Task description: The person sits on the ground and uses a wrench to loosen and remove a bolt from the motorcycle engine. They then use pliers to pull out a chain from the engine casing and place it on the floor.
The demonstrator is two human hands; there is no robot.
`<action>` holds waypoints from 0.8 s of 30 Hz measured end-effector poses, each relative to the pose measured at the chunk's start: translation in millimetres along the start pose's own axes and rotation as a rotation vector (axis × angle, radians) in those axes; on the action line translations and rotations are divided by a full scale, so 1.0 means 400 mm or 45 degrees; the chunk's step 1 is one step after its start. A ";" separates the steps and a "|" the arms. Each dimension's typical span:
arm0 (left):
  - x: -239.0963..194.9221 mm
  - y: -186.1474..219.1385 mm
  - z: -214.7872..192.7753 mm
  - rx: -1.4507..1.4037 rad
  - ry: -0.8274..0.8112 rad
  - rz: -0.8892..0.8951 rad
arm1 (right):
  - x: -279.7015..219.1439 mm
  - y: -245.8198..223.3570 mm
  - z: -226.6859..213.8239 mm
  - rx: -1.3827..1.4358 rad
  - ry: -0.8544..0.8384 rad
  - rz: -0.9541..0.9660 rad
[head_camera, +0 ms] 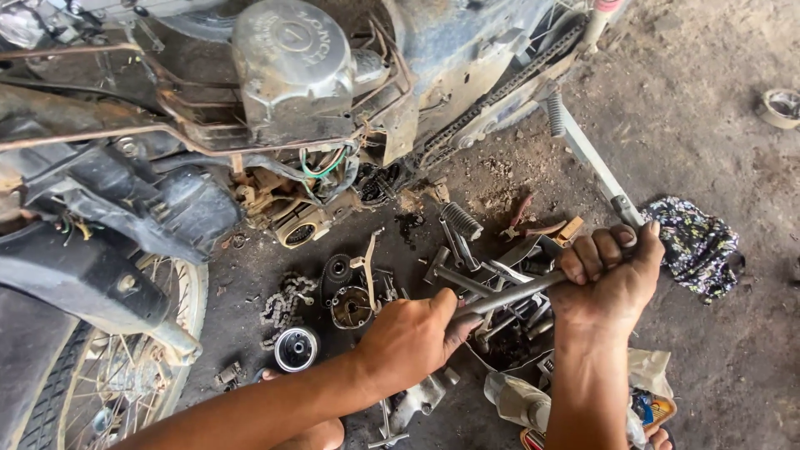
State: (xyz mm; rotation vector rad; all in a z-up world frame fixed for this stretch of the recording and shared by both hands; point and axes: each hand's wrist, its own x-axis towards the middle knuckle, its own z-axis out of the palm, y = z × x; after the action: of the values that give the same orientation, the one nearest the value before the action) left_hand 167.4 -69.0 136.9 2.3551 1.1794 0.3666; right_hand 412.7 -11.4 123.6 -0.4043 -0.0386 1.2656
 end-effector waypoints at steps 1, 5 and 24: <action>-0.026 -0.038 0.022 -0.008 -0.006 0.000 | 0.017 -0.052 -0.015 -0.005 0.008 -0.002; -0.128 -0.201 0.086 0.118 0.153 0.400 | 0.109 -0.251 -0.117 0.253 -0.184 0.092; -0.007 -0.236 0.007 -1.528 0.333 -0.706 | -0.129 0.324 -0.122 -1.563 -0.798 0.231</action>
State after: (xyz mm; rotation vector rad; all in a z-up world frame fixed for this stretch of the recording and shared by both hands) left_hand 103.2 -23.4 84.8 0.9381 1.1646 0.8800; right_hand 289.8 -41.8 47.3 -1.0436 -1.3821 1.3904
